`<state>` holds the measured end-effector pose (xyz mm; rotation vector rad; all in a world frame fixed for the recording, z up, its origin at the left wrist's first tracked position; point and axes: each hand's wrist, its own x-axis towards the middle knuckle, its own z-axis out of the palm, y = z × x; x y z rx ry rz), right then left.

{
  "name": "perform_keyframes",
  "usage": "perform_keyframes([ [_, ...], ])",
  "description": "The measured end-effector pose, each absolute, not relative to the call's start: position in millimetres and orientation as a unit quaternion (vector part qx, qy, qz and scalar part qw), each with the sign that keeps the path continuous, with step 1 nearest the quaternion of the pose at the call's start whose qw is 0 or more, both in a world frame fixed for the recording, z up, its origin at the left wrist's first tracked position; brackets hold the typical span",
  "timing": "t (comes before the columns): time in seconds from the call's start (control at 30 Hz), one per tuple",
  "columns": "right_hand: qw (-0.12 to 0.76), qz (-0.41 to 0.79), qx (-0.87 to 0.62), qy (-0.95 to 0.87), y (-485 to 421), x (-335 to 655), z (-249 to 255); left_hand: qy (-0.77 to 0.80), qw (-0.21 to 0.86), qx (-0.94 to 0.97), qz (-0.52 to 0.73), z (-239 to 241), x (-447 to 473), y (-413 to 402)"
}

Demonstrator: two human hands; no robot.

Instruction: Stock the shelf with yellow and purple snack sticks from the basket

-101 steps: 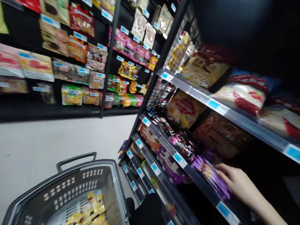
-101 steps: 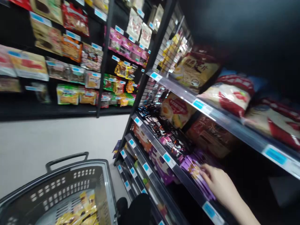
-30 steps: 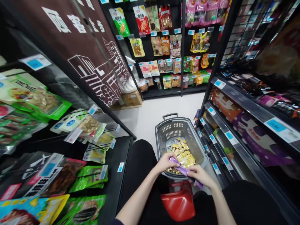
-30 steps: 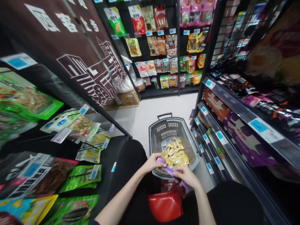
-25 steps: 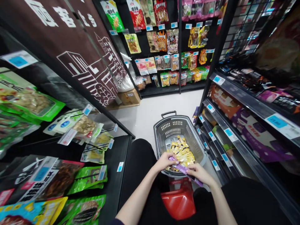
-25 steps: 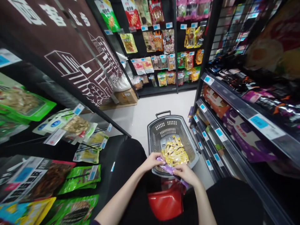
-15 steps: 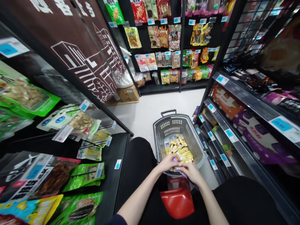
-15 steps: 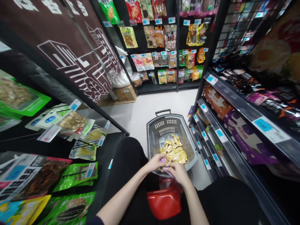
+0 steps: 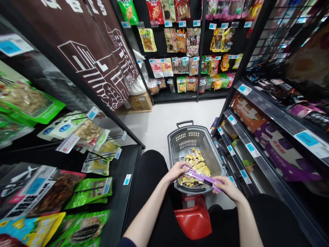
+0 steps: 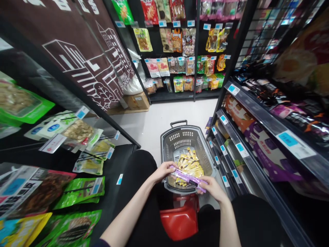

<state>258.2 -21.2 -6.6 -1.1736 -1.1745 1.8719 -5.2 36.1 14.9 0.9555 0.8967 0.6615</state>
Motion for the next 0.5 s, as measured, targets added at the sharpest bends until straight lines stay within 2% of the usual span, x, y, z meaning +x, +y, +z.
perform_keyframes([
  [0.2, 0.364, 0.757, -0.399, -0.367, -27.8, 270.0, 8.7, 0.371, 0.795, 0.375, 0.299, 16.0, -8.3, 34.7],
  [0.4, 0.476, 0.717, -0.42, -0.289, -30.4, 271.9, 5.2, 0.349, 0.819, 0.339, 0.304, 15.9, -8.0, 32.8],
  [0.5, 0.5, 0.706, -0.403, -0.3, -30.9, 269.6, 3.1, 0.346, 0.81, 0.346, 0.322, 16.9, -6.7, 32.9],
])
